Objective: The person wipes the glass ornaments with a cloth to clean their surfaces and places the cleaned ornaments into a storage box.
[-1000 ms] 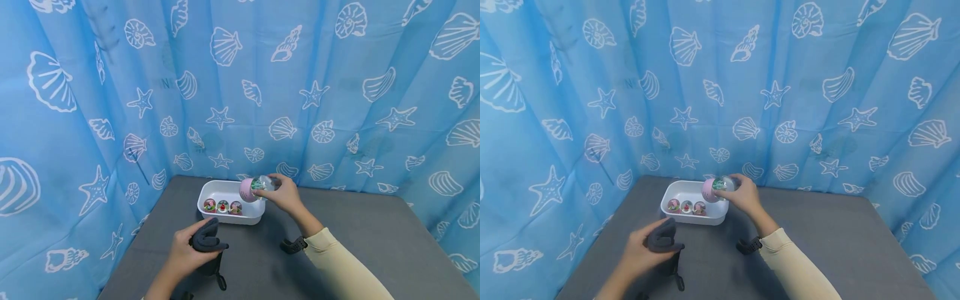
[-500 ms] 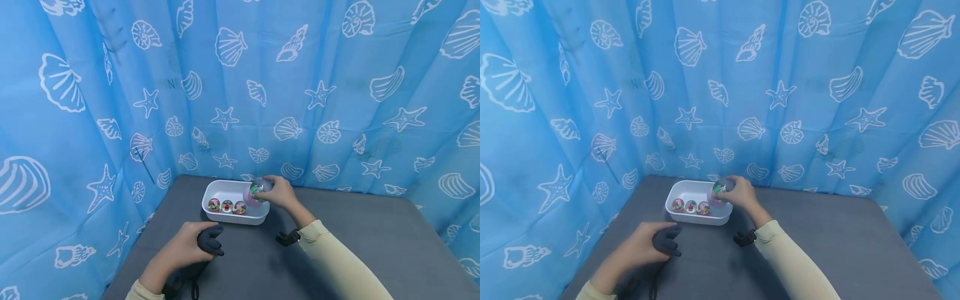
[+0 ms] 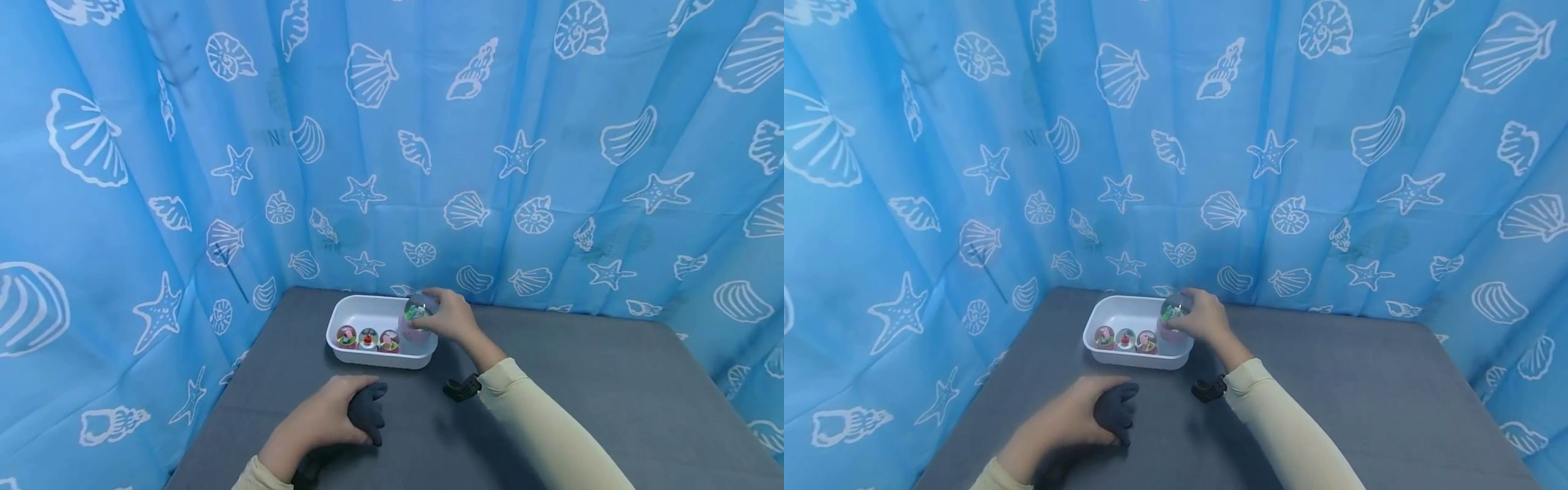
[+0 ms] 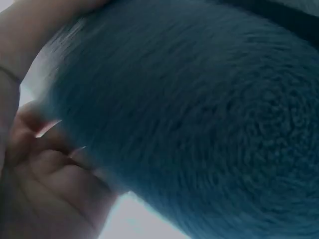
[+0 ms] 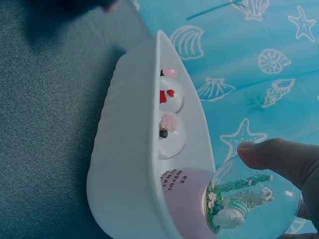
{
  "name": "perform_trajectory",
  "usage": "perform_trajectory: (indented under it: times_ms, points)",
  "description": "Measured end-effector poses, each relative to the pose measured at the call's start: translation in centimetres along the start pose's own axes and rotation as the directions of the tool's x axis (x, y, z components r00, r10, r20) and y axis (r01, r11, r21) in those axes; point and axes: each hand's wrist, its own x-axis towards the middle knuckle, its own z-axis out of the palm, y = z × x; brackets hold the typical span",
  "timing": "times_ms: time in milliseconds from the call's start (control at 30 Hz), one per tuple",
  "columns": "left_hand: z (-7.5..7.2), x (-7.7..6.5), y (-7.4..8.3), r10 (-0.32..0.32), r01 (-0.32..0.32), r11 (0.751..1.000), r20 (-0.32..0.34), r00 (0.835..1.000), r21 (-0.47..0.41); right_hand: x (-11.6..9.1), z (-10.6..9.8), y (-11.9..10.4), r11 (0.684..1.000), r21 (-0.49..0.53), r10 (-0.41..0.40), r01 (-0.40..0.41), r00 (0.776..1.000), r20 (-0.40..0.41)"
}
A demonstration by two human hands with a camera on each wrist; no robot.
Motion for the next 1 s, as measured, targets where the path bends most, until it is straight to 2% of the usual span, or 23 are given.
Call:
perform_trajectory:
  times_ms: [100,333,733,933,1000]
  points:
    - [0.4,0.0,0.0,-0.018,0.017,1.000,0.034,0.999,0.003,0.0,0.1,0.0,1.000,-0.001,0.005,-0.005,1.000,0.011]
    - [0.9,-0.2,-0.3,0.042,-0.044,0.997,0.030,0.999,0.061,0.0,0.3,0.1,1.000,0.022,0.013,-0.014,1.000,0.026]
    - [2.4,-0.2,0.0,-0.066,0.062,0.996,0.072,0.995,0.062,0.3,0.9,0.0,1.000,0.025,0.003,-0.004,0.999,0.037]
    - [2.6,-0.4,-0.2,-0.068,0.061,0.994,0.066,0.996,0.093,0.6,1.4,-0.2,0.999,-0.032,0.023,-0.020,0.994,0.107]
    - [2.8,-0.5,-0.6,-0.050,0.045,0.994,0.059,0.997,0.098,0.6,1.5,-0.3,0.999,-0.046,0.012,-0.005,0.989,0.145]
